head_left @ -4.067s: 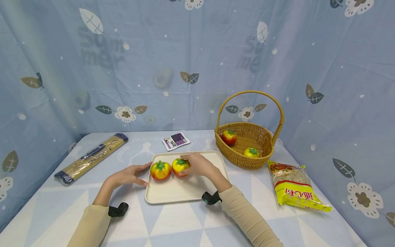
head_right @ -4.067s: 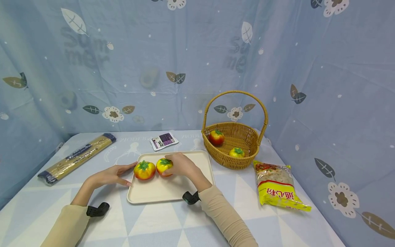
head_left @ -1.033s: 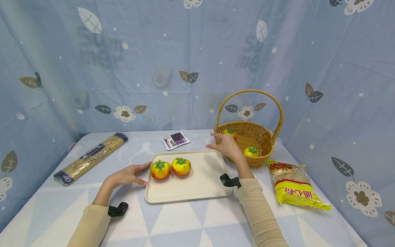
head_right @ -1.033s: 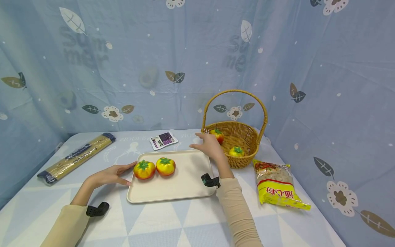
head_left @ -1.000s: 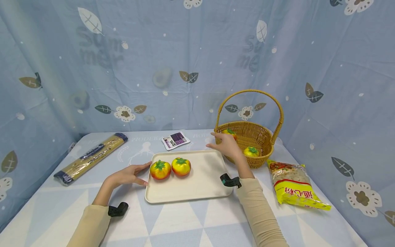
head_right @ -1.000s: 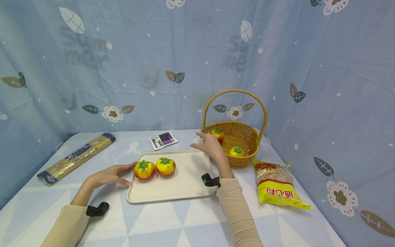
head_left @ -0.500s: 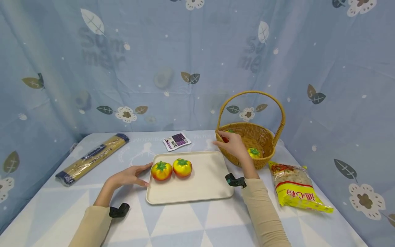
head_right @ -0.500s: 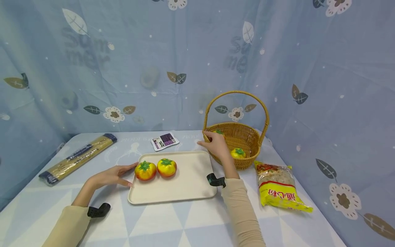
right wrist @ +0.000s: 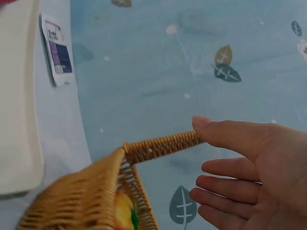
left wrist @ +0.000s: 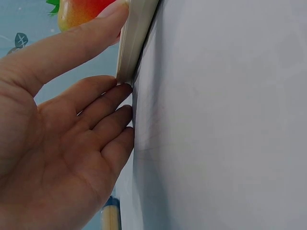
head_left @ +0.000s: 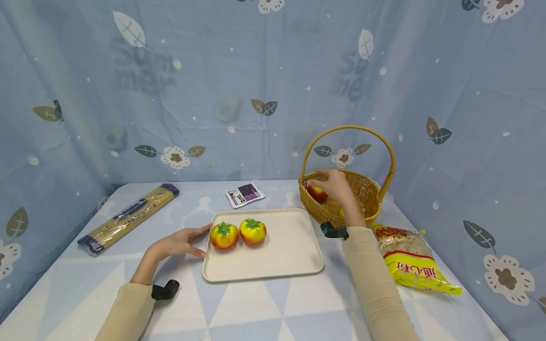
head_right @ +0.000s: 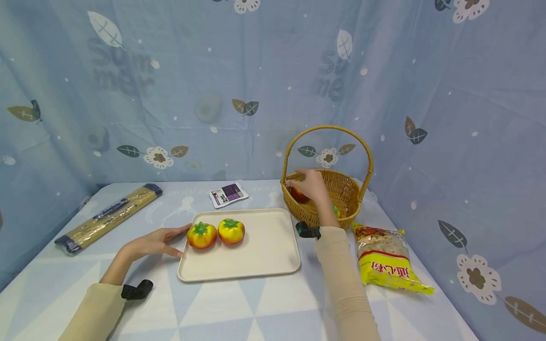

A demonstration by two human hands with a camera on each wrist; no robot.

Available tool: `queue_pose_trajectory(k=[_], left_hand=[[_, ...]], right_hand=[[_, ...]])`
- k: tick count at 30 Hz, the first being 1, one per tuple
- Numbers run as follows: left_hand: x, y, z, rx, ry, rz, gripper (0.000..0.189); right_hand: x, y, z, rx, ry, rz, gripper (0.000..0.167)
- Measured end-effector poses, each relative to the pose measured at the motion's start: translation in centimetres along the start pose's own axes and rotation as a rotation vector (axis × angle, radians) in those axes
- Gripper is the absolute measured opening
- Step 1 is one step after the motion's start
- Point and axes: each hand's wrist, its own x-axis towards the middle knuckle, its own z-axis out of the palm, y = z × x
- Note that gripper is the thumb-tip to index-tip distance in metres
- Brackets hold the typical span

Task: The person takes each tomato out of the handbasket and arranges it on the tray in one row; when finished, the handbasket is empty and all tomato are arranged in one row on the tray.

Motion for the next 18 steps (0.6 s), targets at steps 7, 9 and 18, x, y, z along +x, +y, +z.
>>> queue_pose_trajectory(k=[7, 9, 18], left_hand=[[0.0, -0.1, 0.0, 0.002, -0.003, -0.012, 0.091], [0.0, -0.1, 0.0, -0.005, -0.004, -0.013, 0.091], [-0.2, 0.1, -0.1, -0.004, -0.008, 0.021, 0.09]], right_hand=[[1.5, 0.4, -2.0, -0.018, -0.066, 0.077, 0.062], [1.8, 0.7, -2.4, -0.008, -0.076, 0.086, 0.062], [3.1, 2.3, -2.9, 0.015, -0.105, 0.123, 0.062]])
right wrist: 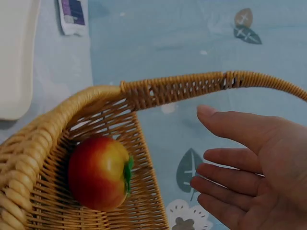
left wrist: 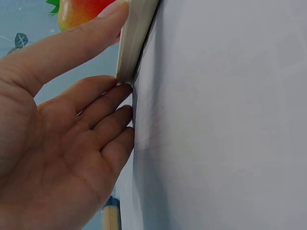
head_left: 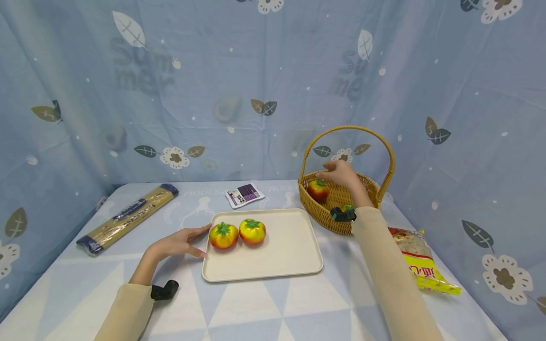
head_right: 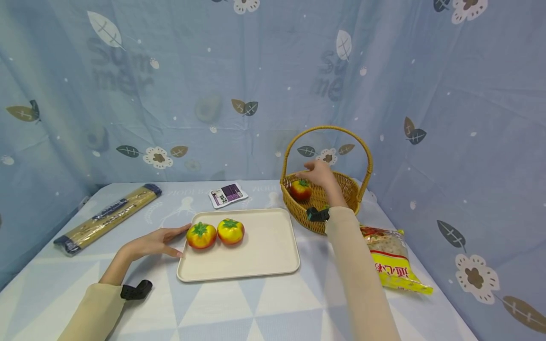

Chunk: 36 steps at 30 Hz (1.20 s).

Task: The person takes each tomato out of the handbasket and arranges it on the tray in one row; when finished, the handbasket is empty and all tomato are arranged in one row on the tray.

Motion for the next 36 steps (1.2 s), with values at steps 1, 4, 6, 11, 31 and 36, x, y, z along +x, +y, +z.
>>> queue_pose_trajectory(k=[1, 4, 6, 11, 31, 36], left_hand=[[0.0, 0.0, 0.0, 0.004, 0.0, 0.0, 0.09], [0.0, 0.0, 0.0, 0.012, -0.002, -0.002, 0.089], [0.0, 0.0, 0.0, 0.016, -0.002, -0.003, 0.089], [0.1, -0.2, 0.1, 0.014, -0.002, -0.005, 0.089], [0.0, 0.3, 0.0, 0.008, -0.003, -0.018, 0.09], [-0.1, 0.3, 0.1, 0.003, -0.001, -0.016, 0.09]], right_hand=[[0.2, 0.2, 0.0, 0.003, -0.004, 0.006, 0.062], [0.6, 0.7, 0.0, 0.005, -0.016, 0.009, 0.06], [1.0, 1.1, 0.1, 0.018, -0.02, 0.017, 0.059], [1.7, 2.6, 0.4, 0.039, -0.045, 0.063, 0.057], [3.5, 3.8, 1.9, -0.087, -0.233, 0.11, 0.063], [3.9, 3.5, 1.8, -0.077, -0.263, 0.144, 0.062]])
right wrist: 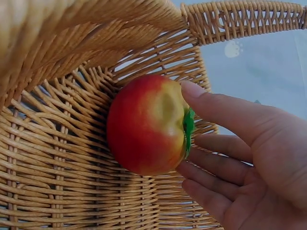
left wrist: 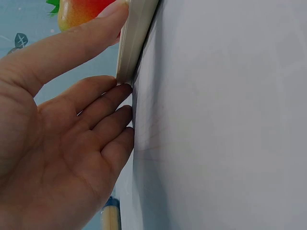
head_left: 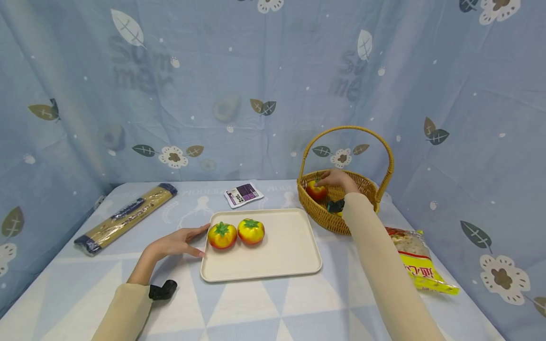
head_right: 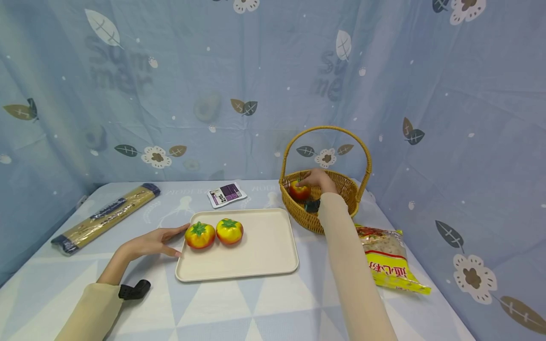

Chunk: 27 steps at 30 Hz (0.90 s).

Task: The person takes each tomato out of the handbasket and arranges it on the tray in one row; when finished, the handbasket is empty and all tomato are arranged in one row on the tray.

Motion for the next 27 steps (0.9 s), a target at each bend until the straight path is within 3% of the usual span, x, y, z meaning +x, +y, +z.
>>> queue_pose_trajectory(k=[8, 15, 27], left_hand=[[0.0, 0.0, 0.0, -0.007, -0.001, -0.004, 0.09], [0.0, -0.2, -0.1, 0.043, -0.008, 0.013, 0.092], [0.1, -0.3, 0.0, -0.001, 0.001, -0.015, 0.091]], right_hand=[[0.5, 0.4, 0.5, -0.025, -0.011, 0.026, 0.065], [0.6, 0.7, 0.8, -0.015, -0.021, 0.032, 0.067], [0.9, 0.5, 1.0, 0.0, -0.025, 0.03, 0.07]])
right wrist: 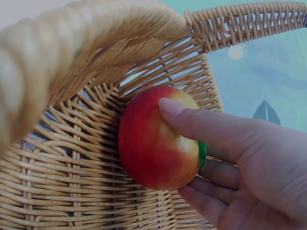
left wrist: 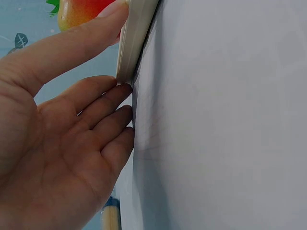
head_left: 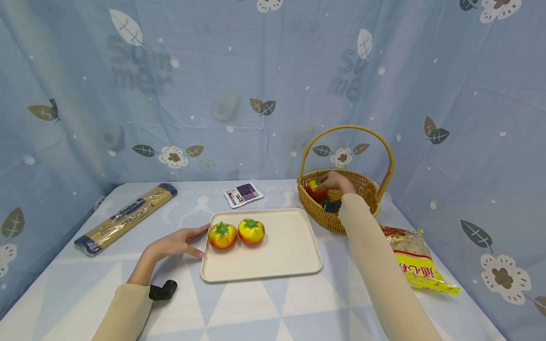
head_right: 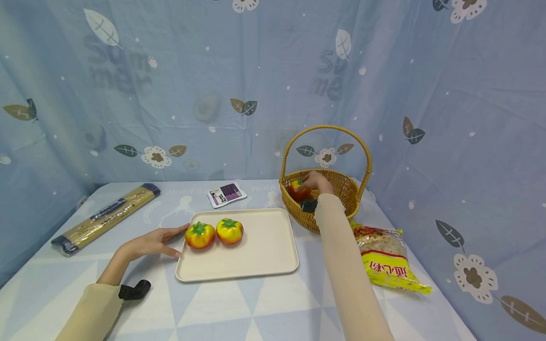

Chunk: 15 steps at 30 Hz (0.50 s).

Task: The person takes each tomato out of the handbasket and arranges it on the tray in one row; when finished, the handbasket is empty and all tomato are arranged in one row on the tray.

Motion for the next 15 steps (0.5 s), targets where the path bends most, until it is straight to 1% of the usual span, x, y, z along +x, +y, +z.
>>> queue_pose_trajectory(k=[4, 7, 15], left_hand=[[0.0, 0.04, 0.0, 0.002, -0.001, 0.002, 0.091], [-0.03, 0.07, -0.06, 0.006, -0.003, 0.017, 0.09], [-0.25, 0.32, -0.05, 0.004, -0.002, 0.018, 0.089]], right_hand=[[-0.03, -0.04, -0.02, 0.004, 0.007, -0.002, 0.068], [-0.12, -0.14, -0.02, 0.007, 0.02, -0.007, 0.067], [-0.79, -0.56, -0.04, -0.001, 0.061, -0.006, 0.064]])
